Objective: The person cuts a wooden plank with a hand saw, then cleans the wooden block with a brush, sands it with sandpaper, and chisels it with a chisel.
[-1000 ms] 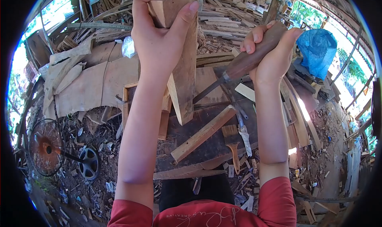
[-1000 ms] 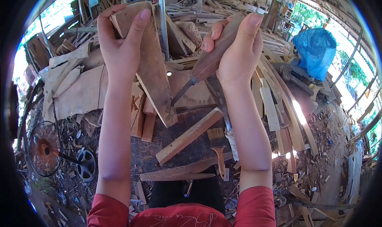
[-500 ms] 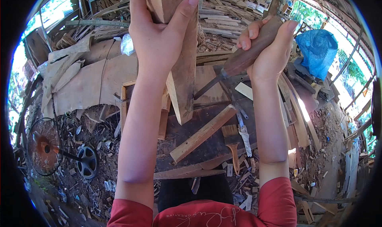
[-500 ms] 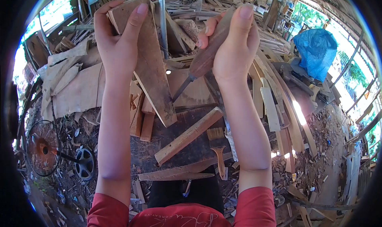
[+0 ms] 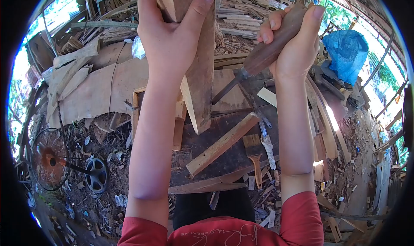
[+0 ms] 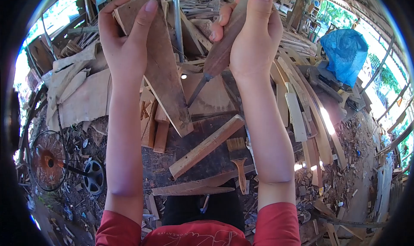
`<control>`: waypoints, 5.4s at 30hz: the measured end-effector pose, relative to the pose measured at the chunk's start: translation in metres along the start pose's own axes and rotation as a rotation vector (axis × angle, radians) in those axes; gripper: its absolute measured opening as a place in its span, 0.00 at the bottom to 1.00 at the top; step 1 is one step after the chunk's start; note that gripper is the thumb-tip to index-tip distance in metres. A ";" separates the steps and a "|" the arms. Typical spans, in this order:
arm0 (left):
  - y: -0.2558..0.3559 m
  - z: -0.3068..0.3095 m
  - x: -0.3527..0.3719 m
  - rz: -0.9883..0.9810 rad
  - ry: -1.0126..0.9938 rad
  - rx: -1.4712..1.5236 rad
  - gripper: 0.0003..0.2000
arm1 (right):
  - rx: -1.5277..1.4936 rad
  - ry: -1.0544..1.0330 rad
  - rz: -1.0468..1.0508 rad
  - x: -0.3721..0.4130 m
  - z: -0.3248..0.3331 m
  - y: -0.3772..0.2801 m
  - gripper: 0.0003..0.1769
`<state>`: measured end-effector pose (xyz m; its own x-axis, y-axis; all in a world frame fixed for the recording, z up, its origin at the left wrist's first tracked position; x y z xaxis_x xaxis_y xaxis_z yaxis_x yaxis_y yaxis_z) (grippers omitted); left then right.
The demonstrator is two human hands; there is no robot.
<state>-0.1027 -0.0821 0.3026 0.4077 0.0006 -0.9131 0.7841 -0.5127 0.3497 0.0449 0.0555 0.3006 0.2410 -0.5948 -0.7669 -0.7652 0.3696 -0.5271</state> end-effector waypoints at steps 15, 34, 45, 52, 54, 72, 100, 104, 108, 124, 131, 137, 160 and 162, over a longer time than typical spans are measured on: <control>0.001 -0.001 0.004 0.012 -0.020 -0.010 0.20 | 0.146 -0.135 0.005 0.001 -0.018 0.012 0.30; 0.004 0.001 0.003 0.049 0.005 -0.034 0.21 | 0.043 -0.042 -0.043 0.009 0.000 0.035 0.28; 0.011 -0.004 0.005 -0.001 -0.011 -0.009 0.20 | 0.042 0.061 -0.027 0.015 0.016 0.024 0.28; 0.014 -0.005 0.006 0.012 -0.047 0.002 0.20 | 0.051 0.012 -0.015 0.014 -0.002 0.018 0.27; 0.016 -0.005 0.007 0.012 -0.020 -0.055 0.20 | 0.089 0.010 -0.044 0.024 -0.004 0.033 0.26; 0.014 -0.003 0.005 0.003 -0.038 -0.069 0.21 | 0.086 -0.042 -0.037 0.013 -0.005 0.025 0.26; 0.011 -0.004 0.006 0.007 -0.052 -0.006 0.22 | 0.069 -0.042 0.016 0.019 -0.007 0.021 0.25; 0.015 -0.006 0.007 0.014 -0.030 0.032 0.21 | 0.076 0.009 -0.093 0.028 0.003 0.041 0.25; 0.014 -0.006 0.008 0.065 -0.046 0.027 0.21 | 0.102 -0.024 -0.006 0.016 -0.003 0.018 0.25; 0.014 -0.005 0.007 0.044 -0.029 0.004 0.21 | 0.043 0.039 -0.124 0.044 0.013 0.064 0.21; 0.013 -0.005 0.006 0.032 -0.041 0.029 0.21 | 0.032 0.057 -0.166 0.043 0.014 0.069 0.21; 0.012 -0.006 0.005 0.040 -0.040 0.047 0.21 | 0.100 0.036 -0.032 0.035 0.002 0.023 0.23; 0.015 -0.004 0.007 0.028 -0.008 -0.028 0.21 | 0.058 0.075 -0.014 0.032 0.011 0.024 0.26; 0.013 -0.004 0.006 0.041 -0.017 -0.036 0.21 | 0.071 0.078 0.022 0.027 0.012 0.017 0.26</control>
<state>-0.0886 -0.0855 0.3022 0.4321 -0.0345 -0.9012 0.7835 -0.4805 0.3940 0.0462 0.0541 0.2663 0.1754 -0.6387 -0.7492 -0.7250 0.4310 -0.5372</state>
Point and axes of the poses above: each hand's wrist, its own x-axis away from the middle knuckle, its own z-axis out of the back of the hand, y = z × x, the point moved 8 cm from there along -x, towards the middle knuckle, and after that the axes turned 7 degrees about -x, right-handed, at the moved point
